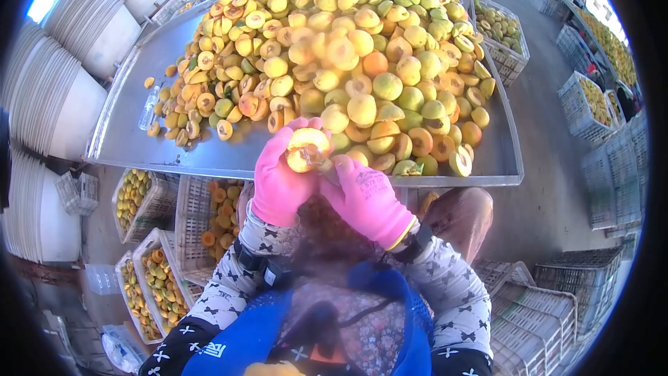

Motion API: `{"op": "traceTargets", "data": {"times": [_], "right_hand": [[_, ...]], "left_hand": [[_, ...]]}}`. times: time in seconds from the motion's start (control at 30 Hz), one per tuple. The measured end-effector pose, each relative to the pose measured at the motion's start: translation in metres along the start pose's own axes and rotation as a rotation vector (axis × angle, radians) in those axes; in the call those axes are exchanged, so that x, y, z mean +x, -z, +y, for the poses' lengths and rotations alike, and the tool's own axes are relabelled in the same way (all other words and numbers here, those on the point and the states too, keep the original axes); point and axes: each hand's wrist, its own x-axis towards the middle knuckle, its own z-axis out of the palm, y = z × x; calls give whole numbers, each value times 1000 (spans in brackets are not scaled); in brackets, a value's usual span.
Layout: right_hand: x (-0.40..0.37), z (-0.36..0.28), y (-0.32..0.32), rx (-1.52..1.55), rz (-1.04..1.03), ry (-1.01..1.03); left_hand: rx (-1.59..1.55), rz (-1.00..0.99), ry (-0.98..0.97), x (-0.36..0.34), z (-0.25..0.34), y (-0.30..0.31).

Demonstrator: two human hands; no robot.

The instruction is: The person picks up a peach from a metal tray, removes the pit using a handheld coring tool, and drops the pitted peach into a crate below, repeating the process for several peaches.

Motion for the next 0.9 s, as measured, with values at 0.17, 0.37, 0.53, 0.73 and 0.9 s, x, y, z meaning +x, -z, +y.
{"op": "traceTargets", "data": {"times": [0.17,0.37,0.53,0.73,0.9], "right_hand": [[2,0,5,-205,-47,24],[-2,-4,9,-296,-44,27],[-1,-5,11,-332,-28,40],[-6,-11,0,-207,-135,-119],[-5,-19,8,243,-89,-100]], "left_hand": [[-162,-29,109,-2,6,-10],[7,12,106,-7,-1,-7],[45,15,53,-7,-5,-8],[189,131,-93,-14,-14,-31],[249,67,-89,-18,-6,-44]]}}
